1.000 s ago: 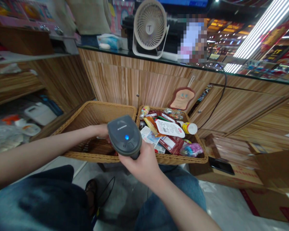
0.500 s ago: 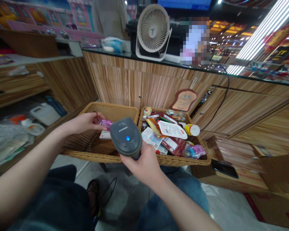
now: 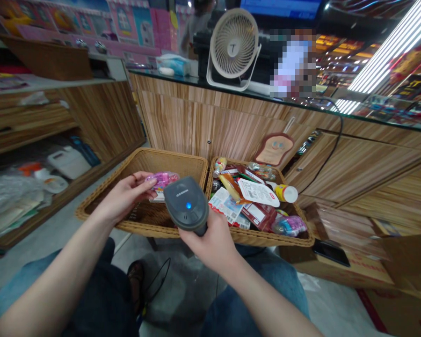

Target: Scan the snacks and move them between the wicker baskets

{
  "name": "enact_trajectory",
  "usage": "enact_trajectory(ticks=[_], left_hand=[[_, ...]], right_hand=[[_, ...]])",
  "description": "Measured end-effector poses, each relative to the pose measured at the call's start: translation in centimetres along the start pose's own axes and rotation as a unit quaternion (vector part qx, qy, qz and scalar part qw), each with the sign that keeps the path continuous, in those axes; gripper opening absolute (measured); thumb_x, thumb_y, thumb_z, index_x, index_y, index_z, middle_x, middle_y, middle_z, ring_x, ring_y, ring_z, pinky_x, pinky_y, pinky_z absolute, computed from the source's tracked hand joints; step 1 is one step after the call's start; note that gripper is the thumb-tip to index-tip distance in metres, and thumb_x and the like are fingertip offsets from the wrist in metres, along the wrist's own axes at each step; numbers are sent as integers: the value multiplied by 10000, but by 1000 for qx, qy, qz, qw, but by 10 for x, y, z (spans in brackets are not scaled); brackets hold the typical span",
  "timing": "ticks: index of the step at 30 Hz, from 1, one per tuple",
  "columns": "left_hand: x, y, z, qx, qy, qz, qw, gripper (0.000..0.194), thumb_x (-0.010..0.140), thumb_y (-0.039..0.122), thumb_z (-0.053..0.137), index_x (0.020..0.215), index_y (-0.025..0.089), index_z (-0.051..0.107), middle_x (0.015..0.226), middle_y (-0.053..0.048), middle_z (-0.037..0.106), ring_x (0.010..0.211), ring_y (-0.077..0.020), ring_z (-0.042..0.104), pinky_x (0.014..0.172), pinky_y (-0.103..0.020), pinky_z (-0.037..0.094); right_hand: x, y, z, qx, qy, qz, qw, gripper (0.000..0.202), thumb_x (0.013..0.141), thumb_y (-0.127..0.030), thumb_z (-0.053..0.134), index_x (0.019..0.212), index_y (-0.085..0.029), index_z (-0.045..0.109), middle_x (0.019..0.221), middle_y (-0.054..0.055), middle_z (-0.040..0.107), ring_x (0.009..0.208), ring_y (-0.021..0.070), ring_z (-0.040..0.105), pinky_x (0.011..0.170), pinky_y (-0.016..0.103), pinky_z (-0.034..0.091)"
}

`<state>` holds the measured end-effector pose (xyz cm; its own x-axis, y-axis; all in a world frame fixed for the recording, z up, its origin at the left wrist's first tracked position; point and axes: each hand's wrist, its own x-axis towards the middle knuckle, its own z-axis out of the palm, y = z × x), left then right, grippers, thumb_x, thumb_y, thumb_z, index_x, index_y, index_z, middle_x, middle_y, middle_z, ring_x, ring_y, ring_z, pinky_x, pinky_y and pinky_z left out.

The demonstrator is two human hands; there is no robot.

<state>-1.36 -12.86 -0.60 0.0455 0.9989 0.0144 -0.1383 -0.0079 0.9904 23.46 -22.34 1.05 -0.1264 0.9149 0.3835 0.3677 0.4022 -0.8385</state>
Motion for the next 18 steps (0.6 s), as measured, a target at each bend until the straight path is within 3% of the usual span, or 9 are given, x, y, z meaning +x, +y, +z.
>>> enact_trajectory(ticks=[6, 9, 14, 18], left_hand=[[-6, 2, 4, -109, -8, -67, 992, 322, 803, 236, 914, 1011, 142, 687, 834, -30, 776, 658, -114, 759, 688, -181, 653], [-7, 1, 2, -137, -2, -66, 988, 367, 789, 124, 901, 1060, 162, 657, 899, -20, 796, 700, -119, 784, 722, -191, 671], [-7, -1, -1, -143, -20, -69, 987, 486, 786, 116, 898, 1181, 183, 623, 859, -24, 801, 656, -150, 788, 621, -189, 666], [-7, -2, -1, -154, -34, -43, 987, 554, 773, 78, 880, 1263, 191, 645, 1086, -59, 819, 836, -162, 820, 810, -235, 690]], right_hand=[[-1, 1, 3, -13, -10, -7, 1000, 156, 865, -308, 722, 754, -229, 648, 748, 70, 769, 768, 267, 754, 692, 341, 626], [-2, 2, 3, -12, -8, -9, 1000, 138, 861, -305, 736, 773, -228, 663, 711, 57, 752, 768, 268, 752, 688, 337, 624], [-1, 1, 4, -3, -5, -15, 1000, 101, 862, -301, 729, 812, -229, 680, 777, 70, 778, 791, 278, 759, 721, 362, 632], [-1, 0, 5, -4, -10, -18, 1000, 91, 863, -299, 721, 819, -230, 682, 815, 76, 791, 789, 275, 763, 731, 366, 635]])
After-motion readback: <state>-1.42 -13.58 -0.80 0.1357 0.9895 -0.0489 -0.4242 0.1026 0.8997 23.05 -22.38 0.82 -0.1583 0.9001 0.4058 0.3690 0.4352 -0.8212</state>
